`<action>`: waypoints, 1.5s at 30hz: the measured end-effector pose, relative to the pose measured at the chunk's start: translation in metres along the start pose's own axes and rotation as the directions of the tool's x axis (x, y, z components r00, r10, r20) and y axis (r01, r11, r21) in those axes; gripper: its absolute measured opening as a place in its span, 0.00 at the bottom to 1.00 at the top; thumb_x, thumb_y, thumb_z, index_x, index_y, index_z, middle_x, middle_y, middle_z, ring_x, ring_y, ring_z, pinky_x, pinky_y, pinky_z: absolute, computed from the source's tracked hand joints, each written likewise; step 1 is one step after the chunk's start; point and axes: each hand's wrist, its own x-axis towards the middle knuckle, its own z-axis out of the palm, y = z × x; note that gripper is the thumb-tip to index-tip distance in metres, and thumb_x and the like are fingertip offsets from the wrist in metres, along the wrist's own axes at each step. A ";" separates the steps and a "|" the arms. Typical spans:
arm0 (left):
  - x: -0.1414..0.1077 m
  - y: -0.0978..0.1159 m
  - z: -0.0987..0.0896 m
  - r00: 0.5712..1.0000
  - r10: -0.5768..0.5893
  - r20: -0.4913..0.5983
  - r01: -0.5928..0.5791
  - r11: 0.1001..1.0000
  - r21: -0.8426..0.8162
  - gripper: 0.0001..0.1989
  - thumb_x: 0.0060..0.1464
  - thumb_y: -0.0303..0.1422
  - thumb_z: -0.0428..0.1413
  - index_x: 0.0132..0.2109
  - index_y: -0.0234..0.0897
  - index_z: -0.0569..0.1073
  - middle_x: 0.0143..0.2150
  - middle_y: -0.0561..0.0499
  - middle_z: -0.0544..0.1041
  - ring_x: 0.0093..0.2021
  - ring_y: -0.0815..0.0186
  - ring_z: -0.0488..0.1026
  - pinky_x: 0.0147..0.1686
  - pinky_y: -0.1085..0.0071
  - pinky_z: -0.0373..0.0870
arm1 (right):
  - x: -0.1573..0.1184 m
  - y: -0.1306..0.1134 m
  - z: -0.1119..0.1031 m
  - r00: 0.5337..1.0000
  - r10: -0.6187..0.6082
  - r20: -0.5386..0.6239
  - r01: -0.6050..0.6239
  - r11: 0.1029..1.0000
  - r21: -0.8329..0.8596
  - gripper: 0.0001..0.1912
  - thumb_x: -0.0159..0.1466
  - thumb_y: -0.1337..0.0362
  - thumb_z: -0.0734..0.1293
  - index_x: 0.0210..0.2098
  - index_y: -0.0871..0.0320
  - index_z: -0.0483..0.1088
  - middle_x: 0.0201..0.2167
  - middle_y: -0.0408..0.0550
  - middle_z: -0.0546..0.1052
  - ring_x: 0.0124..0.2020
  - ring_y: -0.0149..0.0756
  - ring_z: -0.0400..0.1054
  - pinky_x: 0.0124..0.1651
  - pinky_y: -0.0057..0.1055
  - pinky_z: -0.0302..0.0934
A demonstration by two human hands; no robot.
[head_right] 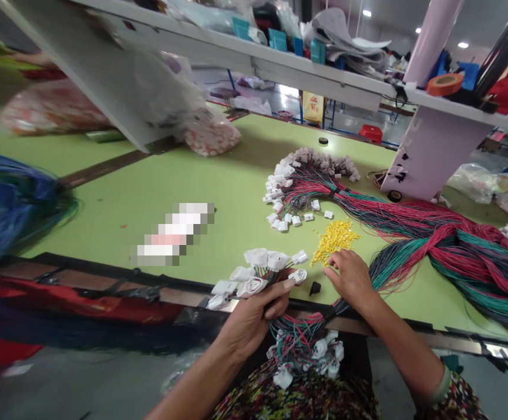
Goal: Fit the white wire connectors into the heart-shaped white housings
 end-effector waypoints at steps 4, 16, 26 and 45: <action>-0.001 0.001 0.001 1.000 -0.006 -0.026 0.006 1.000 0.001 0.13 0.38 0.33 0.72 0.31 0.33 0.80 0.22 0.57 0.70 0.17 0.81 0.49 0.17 0.78 0.45 | 0.003 -0.004 0.005 1.000 0.014 0.005 -0.014 1.000 0.012 0.04 0.65 0.67 0.70 0.32 0.57 0.74 0.31 0.47 0.75 0.37 0.41 0.67 0.42 0.34 0.58; -0.001 0.000 0.000 0.999 0.010 -0.048 -0.010 1.000 0.003 0.13 0.37 0.32 0.72 0.33 0.34 0.80 0.31 0.52 0.79 0.17 0.81 0.51 0.16 0.77 0.47 | -0.012 0.010 -0.007 0.999 0.053 0.010 -0.054 0.982 0.181 0.05 0.62 0.71 0.68 0.37 0.56 0.75 0.34 0.45 0.76 0.35 0.37 0.70 0.41 0.33 0.64; -0.003 -0.007 -0.005 0.999 0.044 -0.005 -0.044 0.998 0.039 0.12 0.41 0.32 0.72 0.35 0.36 0.82 0.22 0.57 0.70 0.18 0.78 0.53 0.18 0.78 0.49 | -0.014 -0.018 -0.009 0.994 0.043 -0.098 -0.004 0.931 0.364 0.05 0.67 0.66 0.67 0.35 0.56 0.76 0.32 0.47 0.76 0.35 0.37 0.71 0.40 0.33 0.66; -0.009 -0.020 -0.010 0.969 0.247 0.000 -0.236 0.926 0.294 0.11 0.44 0.33 0.69 0.38 0.41 0.80 0.41 0.46 0.82 0.43 0.56 0.77 0.51 0.62 0.74 | -0.041 -0.074 -0.041 0.934 -0.163 -0.317 0.291 0.863 0.413 0.08 0.70 0.71 0.65 0.45 0.53 0.73 0.36 0.47 0.75 0.39 0.37 0.71 0.41 0.35 0.68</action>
